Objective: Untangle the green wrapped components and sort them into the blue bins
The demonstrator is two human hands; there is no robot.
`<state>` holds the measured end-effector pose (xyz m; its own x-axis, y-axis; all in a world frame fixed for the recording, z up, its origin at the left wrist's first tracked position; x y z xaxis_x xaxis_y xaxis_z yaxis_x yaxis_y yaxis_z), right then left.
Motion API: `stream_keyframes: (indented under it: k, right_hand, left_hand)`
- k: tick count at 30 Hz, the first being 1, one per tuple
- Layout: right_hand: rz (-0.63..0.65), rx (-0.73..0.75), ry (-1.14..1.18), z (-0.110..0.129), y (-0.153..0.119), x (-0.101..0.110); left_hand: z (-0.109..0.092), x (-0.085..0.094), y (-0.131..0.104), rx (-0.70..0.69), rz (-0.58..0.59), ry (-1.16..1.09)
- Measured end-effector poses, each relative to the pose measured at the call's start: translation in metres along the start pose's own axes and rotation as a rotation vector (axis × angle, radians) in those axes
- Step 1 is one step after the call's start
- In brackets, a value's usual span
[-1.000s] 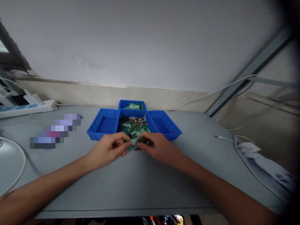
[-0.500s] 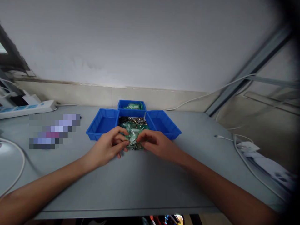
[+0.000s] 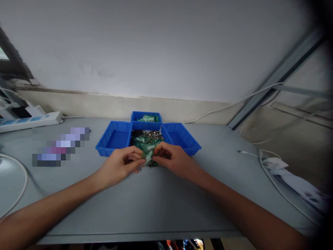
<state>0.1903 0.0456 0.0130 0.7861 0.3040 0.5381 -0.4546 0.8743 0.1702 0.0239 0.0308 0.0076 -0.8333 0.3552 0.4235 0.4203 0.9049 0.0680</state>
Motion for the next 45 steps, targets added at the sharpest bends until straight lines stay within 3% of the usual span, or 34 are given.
stream_keyframes:
  k: [4, 9, 13, 15, 19, 24, 30, 33, 38, 41, 43, 45]
  right_hand:
    - [0.069, 0.045, -0.043, 0.007, -0.001, -0.003]
    - [0.305, -0.015, 0.188, 0.01, -0.005, -0.008]
    - [0.326, -0.066, 0.197, 0.007, -0.004, -0.008]
    - [0.3, -0.083, 0.143, 0.006, -0.004, -0.007]
    - [0.308, -0.114, 0.13, 0.007, -0.004, -0.006]
    - [0.231, -0.125, 0.096, 0.001, -0.002, -0.004]
    - [0.16, -0.147, 0.096, -0.002, -0.001, -0.002]
    - [0.121, -0.072, -0.058, 0.008, -0.002, 0.005]
    - [0.13, 0.118, -0.507, 0.03, 0.015, 0.026]
    - [-0.043, 0.228, -0.843, 0.034, 0.048, 0.043]
    - [-0.159, 0.212, -1.022, 0.029, 0.078, 0.05]
    - [-0.136, 0.164, -1.139, 0.017, 0.106, 0.049]
  left_hand:
    - [-0.004, -0.002, -0.003, -0.095, 0.028, 0.096]
    - [-0.009, -0.002, -0.007, -0.268, 0.109, 0.247]
    - [-0.008, -0.003, -0.009, -0.326, 0.119, 0.36]
    - [-0.006, -0.003, -0.008, -0.313, 0.097, 0.371]
    - [-0.001, 0.004, -0.003, -0.162, -0.09, 0.271]
    - [0.003, 0.002, 0.0, -0.021, 0.085, 0.261]
    - [0.002, 0.003, 0.0, -0.015, 0.037, 0.287]
    - [0.001, 0.005, -0.003, -0.039, 0.092, 0.369]
    - [-0.003, 0.004, -0.01, -0.303, 0.178, 0.788]
    - [-0.001, 0.001, -0.013, -0.432, 0.209, 0.922]
    - [0.0, 0.0, -0.013, -0.486, 0.208, 0.971]
    - [0.001, 0.001, -0.013, -0.517, 0.198, 0.996]
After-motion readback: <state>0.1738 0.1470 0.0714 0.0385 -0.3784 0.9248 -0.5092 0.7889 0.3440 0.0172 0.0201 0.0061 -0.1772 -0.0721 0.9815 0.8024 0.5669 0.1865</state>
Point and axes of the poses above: each hand's wrist, its own y-axis towards the middle knuckle, its own x-axis out of the back of the hand, z = x × y, the point moved 3 cm from there along y, towards the middle knuckle, and after that the axes turned 8 degrees about y, right-handed, at the moved point
